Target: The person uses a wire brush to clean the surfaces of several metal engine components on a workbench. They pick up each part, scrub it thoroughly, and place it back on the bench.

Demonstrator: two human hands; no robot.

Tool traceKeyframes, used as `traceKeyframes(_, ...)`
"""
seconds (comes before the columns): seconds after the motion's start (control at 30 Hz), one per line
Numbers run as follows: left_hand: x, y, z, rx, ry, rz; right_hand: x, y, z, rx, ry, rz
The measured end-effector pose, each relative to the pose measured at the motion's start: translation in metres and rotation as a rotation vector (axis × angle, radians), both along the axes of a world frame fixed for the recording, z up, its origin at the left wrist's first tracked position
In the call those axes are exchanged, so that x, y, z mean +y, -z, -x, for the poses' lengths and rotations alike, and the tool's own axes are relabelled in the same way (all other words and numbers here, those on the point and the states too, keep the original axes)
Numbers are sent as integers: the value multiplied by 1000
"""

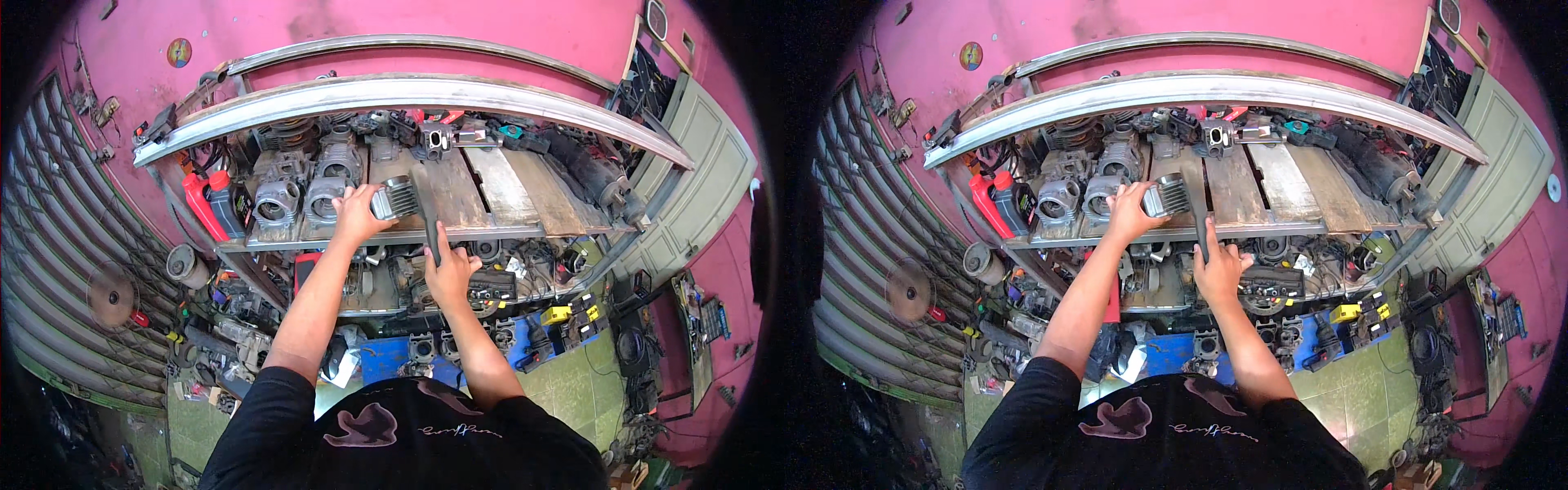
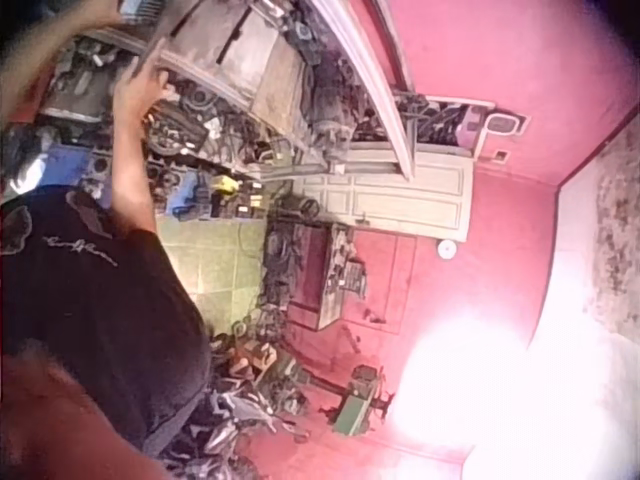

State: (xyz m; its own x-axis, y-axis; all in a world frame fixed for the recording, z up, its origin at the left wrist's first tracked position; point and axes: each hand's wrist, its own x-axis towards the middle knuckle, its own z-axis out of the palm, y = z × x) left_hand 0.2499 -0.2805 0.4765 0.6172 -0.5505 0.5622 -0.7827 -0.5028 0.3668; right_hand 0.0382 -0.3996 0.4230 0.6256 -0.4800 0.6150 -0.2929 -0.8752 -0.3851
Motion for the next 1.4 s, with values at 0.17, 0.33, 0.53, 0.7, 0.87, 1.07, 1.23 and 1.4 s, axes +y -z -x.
traceKeyframes(0.17,1,2,0,-25,2,-33,12,14,-4,-102,-65,111)
traceKeyframes(0.33,0,1,5,-15,13,-18,9,20,-5,-77,-7,101)
traceKeyframes(0.53,0,7,1,-28,12,32,0,16,-7,-78,42,-73)
traceKeyframes(0.7,0,5,1,-22,24,18,-1,18,1,-13,19,-70)
traceKeyframes(0.87,3,4,-2,-25,15,2,24,20,-5,-47,-40,97)
traceKeyframes(1.07,1,0,-2,38,9,-15,3,15,-8,-59,-1,-14)
traceKeyframes(1.23,1,2,-7,29,15,-17,21,13,-10,-84,-35,110)
traceKeyframes(1.4,3,1,-4,38,5,-14,21,11,-7,-107,-92,221)
